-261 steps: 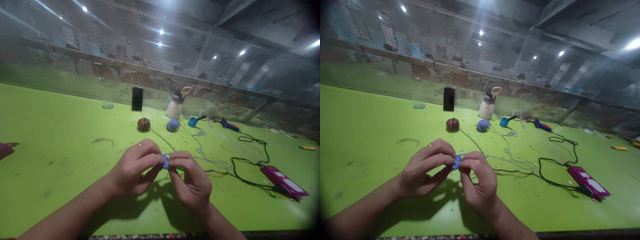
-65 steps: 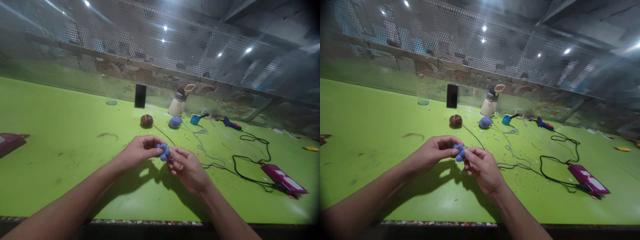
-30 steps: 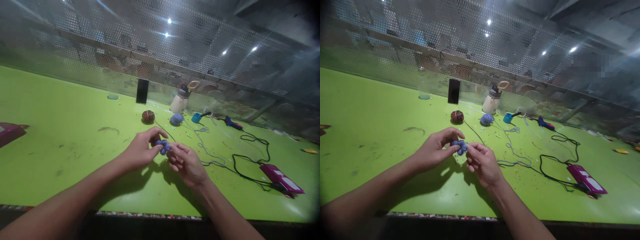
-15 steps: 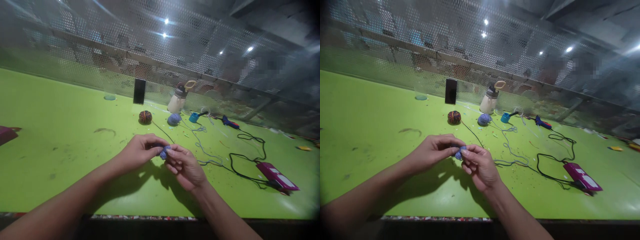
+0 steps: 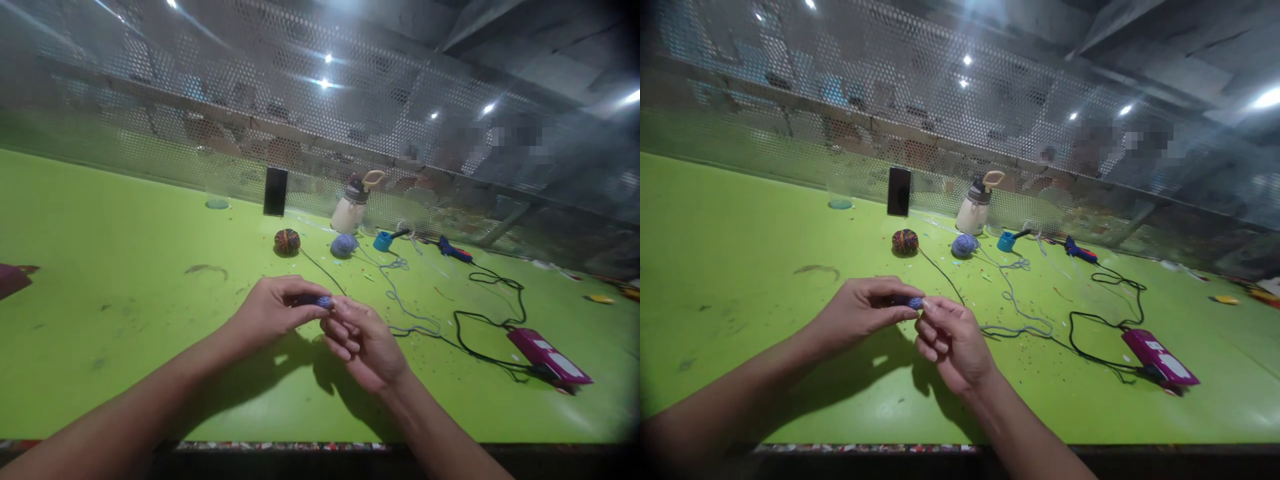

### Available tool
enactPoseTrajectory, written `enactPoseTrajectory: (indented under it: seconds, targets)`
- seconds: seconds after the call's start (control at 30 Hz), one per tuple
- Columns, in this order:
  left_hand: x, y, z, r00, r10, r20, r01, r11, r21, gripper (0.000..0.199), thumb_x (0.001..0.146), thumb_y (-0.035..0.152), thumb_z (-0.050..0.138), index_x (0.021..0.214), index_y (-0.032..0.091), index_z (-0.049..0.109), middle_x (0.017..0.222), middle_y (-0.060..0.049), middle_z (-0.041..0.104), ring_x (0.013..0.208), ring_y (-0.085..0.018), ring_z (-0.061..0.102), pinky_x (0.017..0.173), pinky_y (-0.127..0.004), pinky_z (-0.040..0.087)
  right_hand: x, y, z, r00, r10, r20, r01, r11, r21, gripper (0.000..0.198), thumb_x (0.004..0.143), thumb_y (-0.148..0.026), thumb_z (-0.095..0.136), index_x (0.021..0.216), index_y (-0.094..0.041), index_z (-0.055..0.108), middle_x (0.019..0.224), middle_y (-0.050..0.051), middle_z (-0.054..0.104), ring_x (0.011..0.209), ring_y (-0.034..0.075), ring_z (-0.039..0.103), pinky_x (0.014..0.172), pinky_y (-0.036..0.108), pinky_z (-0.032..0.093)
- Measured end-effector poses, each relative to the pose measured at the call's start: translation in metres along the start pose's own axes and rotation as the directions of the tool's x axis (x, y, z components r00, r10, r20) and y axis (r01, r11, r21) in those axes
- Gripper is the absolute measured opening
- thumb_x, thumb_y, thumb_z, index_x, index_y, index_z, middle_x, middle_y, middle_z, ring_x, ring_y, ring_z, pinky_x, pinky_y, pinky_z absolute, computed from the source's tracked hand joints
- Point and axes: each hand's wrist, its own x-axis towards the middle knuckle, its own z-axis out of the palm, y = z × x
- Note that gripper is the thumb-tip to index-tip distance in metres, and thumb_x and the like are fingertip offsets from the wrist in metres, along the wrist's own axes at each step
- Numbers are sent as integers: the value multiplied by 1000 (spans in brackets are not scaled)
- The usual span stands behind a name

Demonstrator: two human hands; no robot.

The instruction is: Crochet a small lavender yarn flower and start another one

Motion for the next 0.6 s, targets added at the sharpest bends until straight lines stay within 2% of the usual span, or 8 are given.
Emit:
enactPoseTrajectory:
  seconds: [0.13,0.27,0.37,0.47,0.53,0.6]
  targets:
    - [0,-4,-2,993,117,-3,-115,979,168,13,74,14,69,85,14,76,79,-6,74,70,-15,67,65,-25,53,-1,3,0,998,57,25,-58,998,22,12,80,-21,72,81,-11,66,47,-10,34,40,2,16,35,12,25]
    - [-2,-13,0,946,324,34,-308,857,413,15,78,11,65,86,17,76,74,-6,73,66,-14,65,63,-25,51,1,6,-1,997,74,-23,-75,997,-28,14,77,-23,74,78,-11,66,44,-11,33,39,3,15,34,13,24]
    - [-2,-17,4,925,375,55,-354,802,481,19,80,9,62,90,15,76,77,-8,72,68,-15,64,63,-26,50,3,6,-2,993,72,-94,-78,995,-68,19,73,-24,78,71,-12,63,42,-12,32,39,2,15,33,13,23]
    - [-2,-15,5,949,313,31,-297,859,416,18,78,10,63,90,16,75,81,-8,72,73,-16,65,68,-29,52,4,4,-3,991,81,-107,-89,993,-74,20,71,-23,79,68,-13,62,41,-12,33,38,2,16,33,13,24]
    - [-1,-11,2,985,169,11,-166,946,278,21,76,12,65,95,16,74,88,-8,72,78,-17,66,74,-31,52,4,2,-4,992,77,-101,-85,994,-71,20,72,-22,78,69,-14,61,41,-12,33,38,2,17,33,13,24]
    - [1,-8,-4,999,-18,52,14,997,77,31,74,13,68,105,16,70,95,-8,73,84,-18,67,78,-33,51,4,0,-5,994,70,-87,-76,995,-64,20,73,-23,77,69,-14,60,42,-11,35,38,2,17,34,13,25]
